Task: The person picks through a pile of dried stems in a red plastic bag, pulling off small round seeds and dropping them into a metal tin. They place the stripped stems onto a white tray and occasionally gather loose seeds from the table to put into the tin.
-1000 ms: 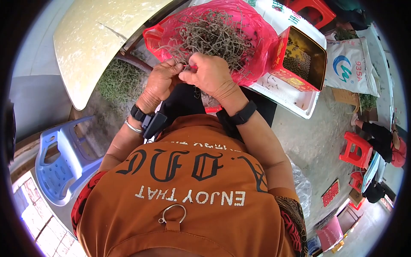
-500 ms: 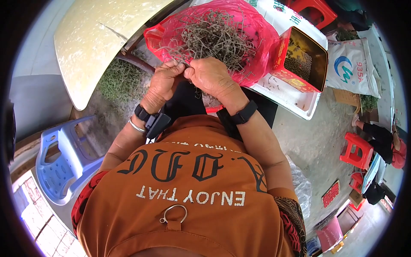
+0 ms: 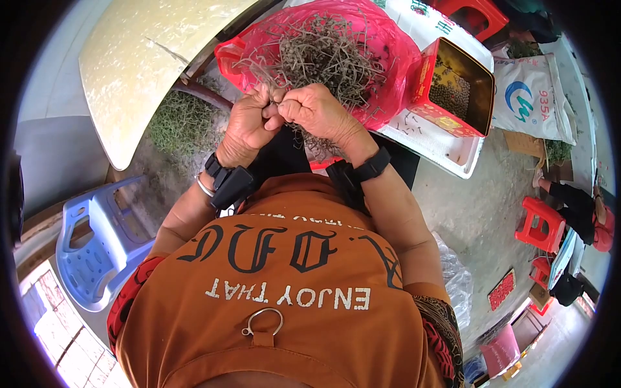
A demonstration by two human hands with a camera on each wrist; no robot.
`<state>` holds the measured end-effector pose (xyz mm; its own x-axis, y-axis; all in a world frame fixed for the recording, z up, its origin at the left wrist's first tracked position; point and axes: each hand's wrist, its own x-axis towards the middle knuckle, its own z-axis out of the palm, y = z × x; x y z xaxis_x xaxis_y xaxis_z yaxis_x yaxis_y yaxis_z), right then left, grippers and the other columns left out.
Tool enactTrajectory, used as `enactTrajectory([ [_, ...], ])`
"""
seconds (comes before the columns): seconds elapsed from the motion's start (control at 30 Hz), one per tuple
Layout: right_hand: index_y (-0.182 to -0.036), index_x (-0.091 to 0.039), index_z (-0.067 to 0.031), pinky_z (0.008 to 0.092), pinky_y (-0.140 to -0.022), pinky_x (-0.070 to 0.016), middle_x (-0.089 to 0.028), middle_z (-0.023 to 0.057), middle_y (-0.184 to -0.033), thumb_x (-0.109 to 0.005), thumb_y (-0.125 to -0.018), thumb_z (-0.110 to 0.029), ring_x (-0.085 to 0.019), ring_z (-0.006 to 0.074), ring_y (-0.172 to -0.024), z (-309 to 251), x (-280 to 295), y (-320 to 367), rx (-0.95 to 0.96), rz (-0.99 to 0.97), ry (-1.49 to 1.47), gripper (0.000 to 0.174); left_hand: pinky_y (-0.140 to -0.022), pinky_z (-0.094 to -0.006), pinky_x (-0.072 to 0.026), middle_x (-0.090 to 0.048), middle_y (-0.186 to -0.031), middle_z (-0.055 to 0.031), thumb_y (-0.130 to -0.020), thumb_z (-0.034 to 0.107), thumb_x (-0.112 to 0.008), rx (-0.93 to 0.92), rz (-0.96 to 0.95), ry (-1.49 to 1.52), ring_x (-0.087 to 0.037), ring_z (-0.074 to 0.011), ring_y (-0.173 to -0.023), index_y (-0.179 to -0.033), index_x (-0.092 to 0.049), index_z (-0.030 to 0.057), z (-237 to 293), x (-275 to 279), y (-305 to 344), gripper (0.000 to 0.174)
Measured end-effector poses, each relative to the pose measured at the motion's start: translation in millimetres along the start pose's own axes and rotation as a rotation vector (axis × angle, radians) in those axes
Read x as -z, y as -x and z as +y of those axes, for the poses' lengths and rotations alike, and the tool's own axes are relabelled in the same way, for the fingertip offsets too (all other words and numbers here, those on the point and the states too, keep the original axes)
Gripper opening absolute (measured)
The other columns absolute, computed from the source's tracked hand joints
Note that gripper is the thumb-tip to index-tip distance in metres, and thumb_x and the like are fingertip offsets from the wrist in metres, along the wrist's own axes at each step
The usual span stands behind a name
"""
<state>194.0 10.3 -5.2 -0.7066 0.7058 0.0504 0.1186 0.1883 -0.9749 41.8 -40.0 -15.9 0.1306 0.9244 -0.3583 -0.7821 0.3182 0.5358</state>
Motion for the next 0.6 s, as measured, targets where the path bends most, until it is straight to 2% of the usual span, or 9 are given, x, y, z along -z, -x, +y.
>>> enactTrajectory([
  [0.1,-0.068,-0.055,0.0009,0.0258,-0.051,-0.0412,-0.051,0.0032,-0.055,-0.054,-0.083,-0.016,-0.05,0.0096,-0.053,0.8,13.1,1.8,-0.023,-0.187,0.012,0.023,-0.041,-0.0204,-0.029,-0.046,-0.072,-0.0027,-0.093,0.02,-0.042,0.05,-0.013,0.055,-0.033,-0.0082,-0.051,-0.08,-0.048,0.0069,2.4,-3.8,1.9,0.02],
  [0.17,-0.069,-0.056,0.0007,0.0249,-0.051,-0.0408,-0.051,0.0024,-0.056,-0.054,-0.083,-0.015,-0.049,0.0089,-0.053,4.3,10.2,3.4,0.02,-0.241,0.04,0.021,-0.041,-0.0204,-0.0289,-0.046,-0.072,-0.0032,-0.093,0.02,-0.041,0.076,-0.017,0.083,-0.033,-0.0082,-0.051,-0.08,-0.048,0.0067,4.2,-0.5,0.8,0.021],
  [0.27,-0.071,-0.057,0.0004,0.0231,-0.05,-0.04,-0.052,0.0009,-0.058,-0.055,-0.081,-0.012,-0.049,0.0074,-0.054,7.4,5.5,7.2,0.107,-0.351,0.102,0.016,-0.041,-0.0206,-0.029,-0.054,-0.082,-0.0081,-0.094,0.022,-0.041,-0.001,-0.092,0.066,-0.033,-0.0085,-0.05,-0.081,-0.048,0.0062,11.6,11.8,-8.8,0.022],
  [0.3,-0.073,-0.058,-0.0002,0.0217,-0.049,-0.0389,-0.052,0.0005,-0.059,-0.055,-0.081,-0.011,-0.047,0.0065,-0.053,7.1,2.1,10.1,0.013,-0.278,-0.046,0.014,-0.041,-0.0206,-0.029,-0.054,-0.082,-0.0081,-0.094,0.022,-0.041,-0.003,-0.091,0.066,-0.033,-0.0085,-0.05,-0.081,-0.048,0.0062,11.3,14.5,-8.7,0.022],
  [0.37,-0.077,-0.061,-0.0015,0.0188,-0.048,-0.0367,-0.053,-0.0003,-0.062,-0.056,-0.08,-0.011,-0.045,0.0047,-0.052,2.7,-3.1,11.9,-0.169,-0.125,-0.34,0.01,-0.041,-0.0207,-0.0295,-0.056,-0.092,-0.0117,-0.093,0.023,-0.042,0.004,-0.089,0.138,-0.033,-0.0087,-0.05,-0.083,-0.048,0.0057,13.6,13.5,-6.0,0.021],
  [0.53,-0.079,-0.062,-0.0018,0.0188,-0.045,-0.0368,-0.053,-0.0008,-0.063,-0.06,-0.076,-0.012,-0.046,0.0048,-0.052,-5.8,1.0,10.3,-0.283,-0.061,-0.451,0.01,-0.041,-0.0209,-0.0306,-0.057,-0.106,-0.0166,-0.093,0.025,-0.044,0.053,-0.074,0.219,-0.034,-0.0094,-0.05,-0.089,-0.051,0.0045,4.3,21.1,-7.1,0.022],
  [0.6,-0.081,-0.062,-0.0012,0.0166,-0.041,-0.0304,-0.054,0.0,-0.064,-0.061,-0.077,-0.011,-0.04,0.0023,-0.049,-2.5,-4.5,8.6,-0.323,0.064,-0.439,0.011,-0.041,-0.0208,-0.0306,-0.058,-0.106,-0.0157,-0.092,0.024,-0.044,0.041,-0.036,0.193,-0.034,-0.0095,-0.05,-0.089,-0.051,0.005,0.2,18.5,-5.1,0.021],
])
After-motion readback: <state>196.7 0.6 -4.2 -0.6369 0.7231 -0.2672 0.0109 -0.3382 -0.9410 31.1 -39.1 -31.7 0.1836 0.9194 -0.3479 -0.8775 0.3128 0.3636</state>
